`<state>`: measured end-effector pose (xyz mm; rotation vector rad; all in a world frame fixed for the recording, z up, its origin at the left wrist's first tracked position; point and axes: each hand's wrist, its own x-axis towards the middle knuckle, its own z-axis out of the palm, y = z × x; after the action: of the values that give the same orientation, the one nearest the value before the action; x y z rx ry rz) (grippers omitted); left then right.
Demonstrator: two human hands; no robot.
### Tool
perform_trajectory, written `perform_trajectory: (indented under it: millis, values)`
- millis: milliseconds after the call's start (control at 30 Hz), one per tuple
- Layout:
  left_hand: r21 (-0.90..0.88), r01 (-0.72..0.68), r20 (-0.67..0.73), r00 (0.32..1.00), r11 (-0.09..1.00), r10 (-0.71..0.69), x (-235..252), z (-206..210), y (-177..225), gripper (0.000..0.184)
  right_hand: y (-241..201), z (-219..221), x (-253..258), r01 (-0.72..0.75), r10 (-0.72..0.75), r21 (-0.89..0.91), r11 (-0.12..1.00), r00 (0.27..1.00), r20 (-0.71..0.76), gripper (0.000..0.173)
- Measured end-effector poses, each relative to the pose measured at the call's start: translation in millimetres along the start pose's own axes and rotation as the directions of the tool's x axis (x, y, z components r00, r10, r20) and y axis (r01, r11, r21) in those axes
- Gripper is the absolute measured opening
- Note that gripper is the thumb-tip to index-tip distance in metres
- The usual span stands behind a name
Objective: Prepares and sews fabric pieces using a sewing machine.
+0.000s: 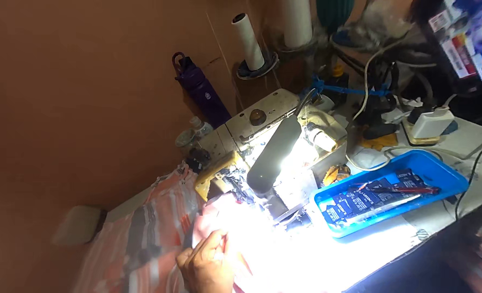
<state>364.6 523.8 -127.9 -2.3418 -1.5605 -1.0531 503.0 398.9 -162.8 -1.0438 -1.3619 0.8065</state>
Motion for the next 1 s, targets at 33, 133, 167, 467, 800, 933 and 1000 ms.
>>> perform_trajectory:
  millis: [33, 133, 167, 467, 800, 933, 1000]
  values:
    - [-0.012, -0.006, -0.009, 1.000, 1.000, 0.006, 4.6, 3.9, -3.6, 0.015, 4.2, 0.3, 7.5, 0.025, -0.025, 0.006, 1.000, 1.000, 0.008, 0.017]
    - [-0.156, 0.003, 0.039, 0.999, 0.988, 0.003, 18.8, -7.5, -9.1, 0.018, 10.3, 0.7, 25.9, 0.116, -0.116, 0.011, 0.993, 0.993, -0.015, 0.013]
    - [-0.218, -0.029, 0.056, 0.998, 0.975, 0.042, 21.7, -16.3, -10.8, 0.024, 11.4, -1.2, 27.5, 0.152, -0.151, 0.012, 0.988, 0.988, -0.021, 0.012]
    - [-0.453, -0.271, 0.377, 0.805, 0.849, 0.458, 21.1, -90.3, -7.1, 0.044, -9.0, -27.3, 13.2, 0.159, -0.157, -0.009, 0.987, 0.982, 0.108, 0.018]
    - [-0.683, -0.096, 0.326, 0.847, 0.724, 0.420, 28.7, -67.0, -38.8, 0.038, -5.6, -22.6, 9.7, 0.024, -0.028, 0.079, 0.997, 0.999, 0.046, 0.018]
    - [-0.696, -0.139, 0.274, 0.855, 0.705, 0.439, 48.2, -59.7, -37.7, 0.035, 19.8, -16.5, 34.9, 0.200, -0.199, 0.156, 0.967, 0.980, -0.017, 0.018]
    - [-0.666, -0.188, 0.274, 0.839, 0.722, 0.470, 55.4, -58.3, -34.0, 0.039, 24.2, -14.0, 44.9, 0.194, -0.197, 0.198, 0.961, 0.980, -0.001, 0.016]
